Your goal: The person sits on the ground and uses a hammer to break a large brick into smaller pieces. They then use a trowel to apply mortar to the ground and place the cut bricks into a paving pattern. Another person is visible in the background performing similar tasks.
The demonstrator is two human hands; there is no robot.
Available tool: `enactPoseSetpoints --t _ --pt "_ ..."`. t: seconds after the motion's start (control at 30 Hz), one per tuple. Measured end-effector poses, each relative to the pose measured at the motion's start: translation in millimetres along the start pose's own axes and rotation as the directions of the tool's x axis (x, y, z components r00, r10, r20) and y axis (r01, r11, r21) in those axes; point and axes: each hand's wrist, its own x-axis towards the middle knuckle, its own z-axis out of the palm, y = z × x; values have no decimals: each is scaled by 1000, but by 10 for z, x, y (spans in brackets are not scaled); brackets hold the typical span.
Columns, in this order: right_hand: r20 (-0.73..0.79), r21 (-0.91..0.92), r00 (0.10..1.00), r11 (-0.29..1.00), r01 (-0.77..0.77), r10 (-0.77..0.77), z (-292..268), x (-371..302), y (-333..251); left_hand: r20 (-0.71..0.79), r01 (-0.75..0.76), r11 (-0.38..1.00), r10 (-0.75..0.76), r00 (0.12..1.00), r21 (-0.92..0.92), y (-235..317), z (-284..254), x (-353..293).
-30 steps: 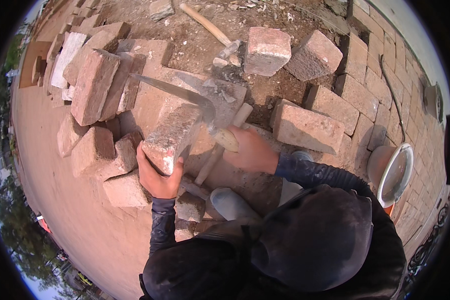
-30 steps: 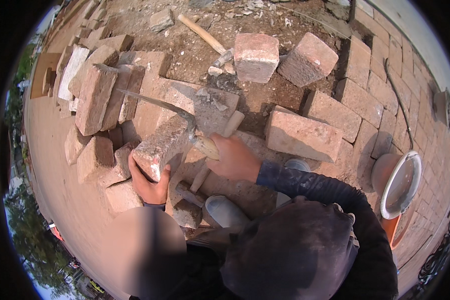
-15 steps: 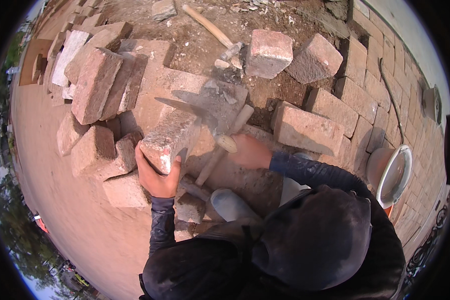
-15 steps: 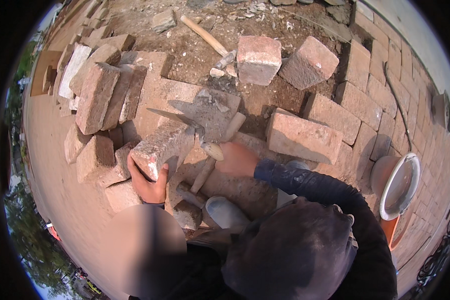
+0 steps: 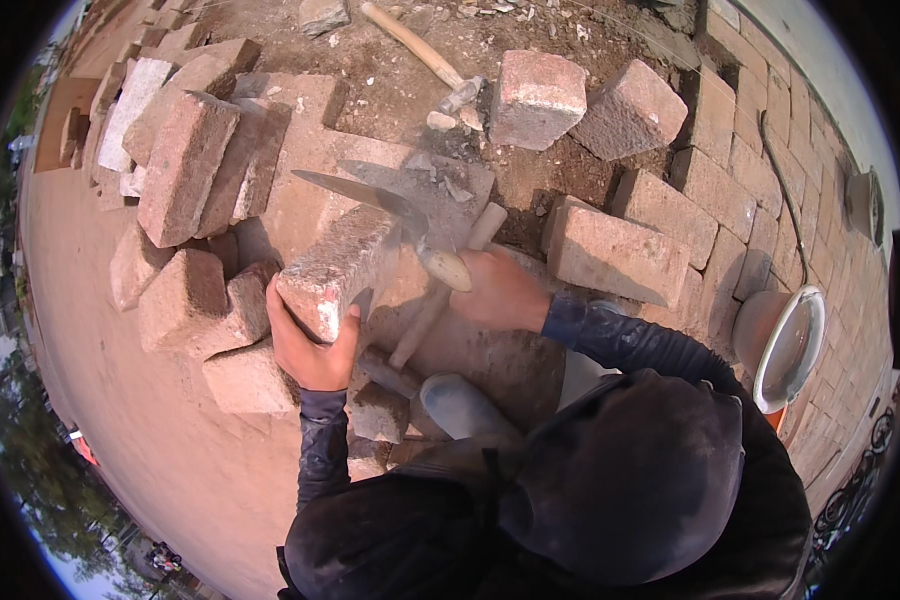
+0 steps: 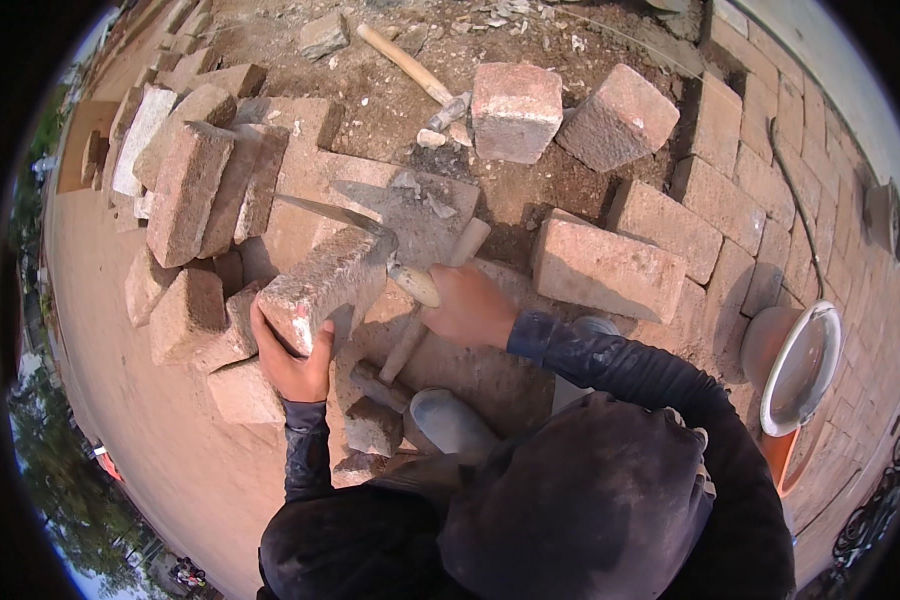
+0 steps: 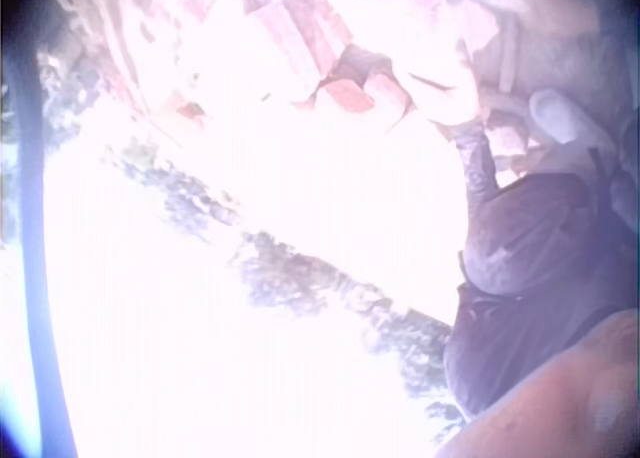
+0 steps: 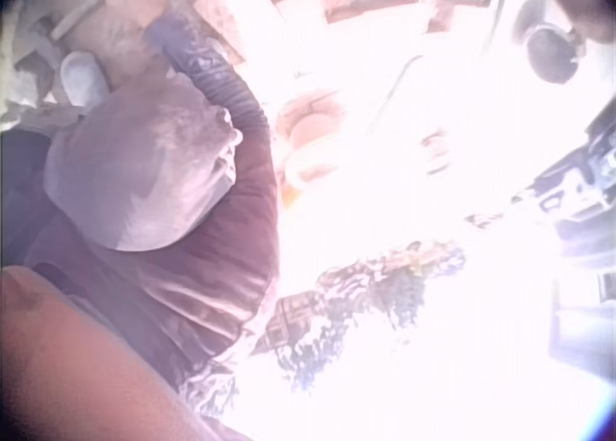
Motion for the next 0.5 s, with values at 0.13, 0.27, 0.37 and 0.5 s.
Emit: enactPoseSetpoints --t 0.13,0.27,0.37,0.5 --pt "-36 198 999 980 22 -15 -127 -11 -212 3 22 998 -21 1000 -52 12 2 16" --pt "46 130 999 992 1 -7 161 43 189 -6 -12 999 12 1000 -34 35 15 53" --pt "24 95 1000 996 6 -8 59 44 -22 -23 -20 999 21 1000 41 -8 25 26" --pt "-72 190 997 981 37 -23 -187 12 -345 -9 -8 1000 8 1000 -16 32 18 50"
